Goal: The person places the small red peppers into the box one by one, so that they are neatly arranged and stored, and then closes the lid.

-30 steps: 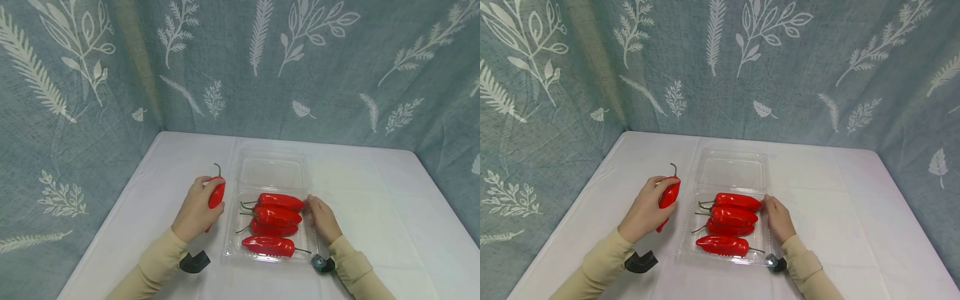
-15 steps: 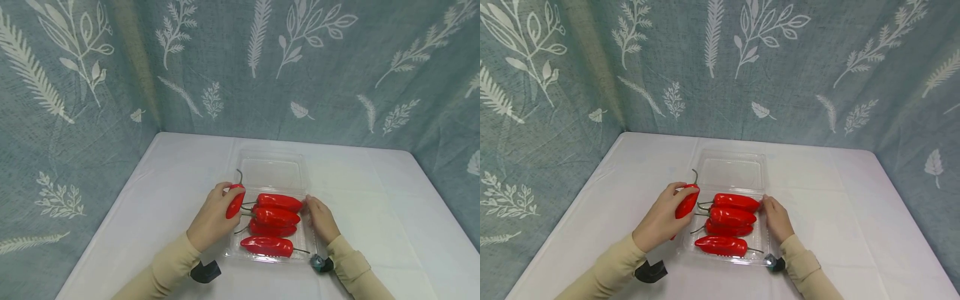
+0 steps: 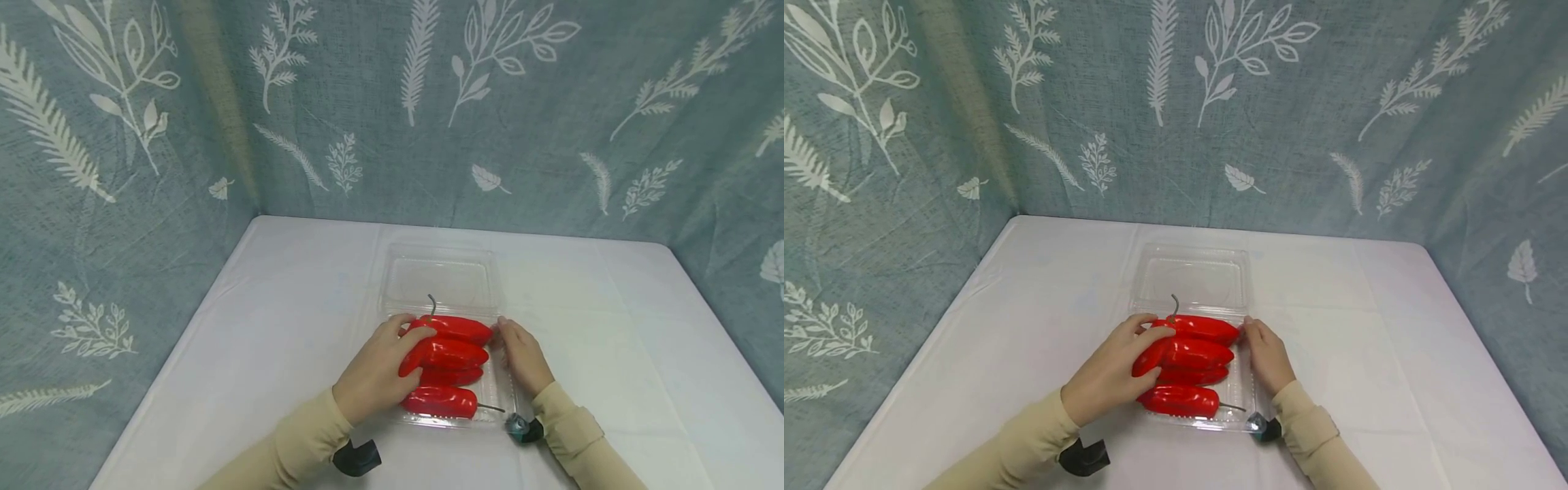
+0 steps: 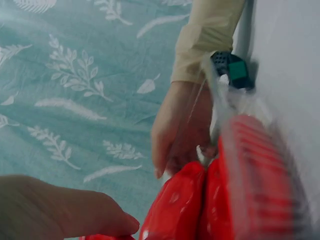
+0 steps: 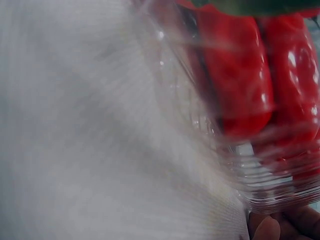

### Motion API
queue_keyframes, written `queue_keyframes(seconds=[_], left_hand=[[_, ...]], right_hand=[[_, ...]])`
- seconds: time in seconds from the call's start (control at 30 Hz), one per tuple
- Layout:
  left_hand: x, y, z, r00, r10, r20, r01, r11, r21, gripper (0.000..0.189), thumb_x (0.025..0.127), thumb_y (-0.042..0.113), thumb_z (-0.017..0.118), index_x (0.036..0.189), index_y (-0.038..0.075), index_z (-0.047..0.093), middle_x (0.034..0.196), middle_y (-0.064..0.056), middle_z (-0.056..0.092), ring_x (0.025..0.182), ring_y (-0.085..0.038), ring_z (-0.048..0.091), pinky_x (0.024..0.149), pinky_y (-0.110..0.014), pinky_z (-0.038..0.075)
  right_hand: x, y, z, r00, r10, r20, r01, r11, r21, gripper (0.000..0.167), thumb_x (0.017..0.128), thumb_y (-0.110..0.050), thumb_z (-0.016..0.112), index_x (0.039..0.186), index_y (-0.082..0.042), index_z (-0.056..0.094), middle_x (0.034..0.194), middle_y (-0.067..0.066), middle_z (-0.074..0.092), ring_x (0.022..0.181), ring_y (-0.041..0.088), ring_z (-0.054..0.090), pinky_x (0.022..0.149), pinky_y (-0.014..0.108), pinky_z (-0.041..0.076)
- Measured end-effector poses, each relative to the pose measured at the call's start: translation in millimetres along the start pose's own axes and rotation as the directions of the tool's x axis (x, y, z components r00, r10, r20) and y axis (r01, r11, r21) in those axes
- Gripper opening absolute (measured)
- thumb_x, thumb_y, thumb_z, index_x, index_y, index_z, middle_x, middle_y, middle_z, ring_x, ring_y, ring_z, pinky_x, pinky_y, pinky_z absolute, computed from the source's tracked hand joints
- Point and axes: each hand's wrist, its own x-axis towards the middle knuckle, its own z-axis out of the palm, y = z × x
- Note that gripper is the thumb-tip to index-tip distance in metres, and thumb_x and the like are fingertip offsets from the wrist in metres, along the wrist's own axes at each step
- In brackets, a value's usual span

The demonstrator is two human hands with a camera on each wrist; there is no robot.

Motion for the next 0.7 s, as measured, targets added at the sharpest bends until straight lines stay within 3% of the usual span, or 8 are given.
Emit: queue_keyframes(seconds=[0.37,0.7], left_hand=[[2.1,7.0,14.4,0.987,0.161,-0.02,-0.159,0.983,0.088,0.062,0.068,0.015,0.082,0.124,0.019,0.057,0.127,-0.006,0.054,0.114,-0.021,0.053,0.091,-0.038,0.051],[2.0,14.7,23.0,0.969,0.243,0.052,-0.249,0.952,0.181,0.065,0.069,0.021,0.084,0.127,0.021,0.054,0.126,-0.006,0.055,0.112,-0.019,0.056,0.092,-0.037,0.051]], right_hand=[[1.7,1.8,-0.5,1.0,0.015,0.004,-0.015,1.0,-0.008,0.059,0.101,-0.053,0.026,0.109,-0.007,0.061,0.101,0.013,0.063,0.066,0.017,0.05,0.059,0.027,0.045],[0.6,1.0,-0.7,1.0,0.003,0.0,-0.003,1.0,0.003,0.059,0.101,-0.053,0.028,0.108,-0.005,0.061,0.099,0.013,0.063,0.063,0.015,0.049,0.057,0.027,0.043]])
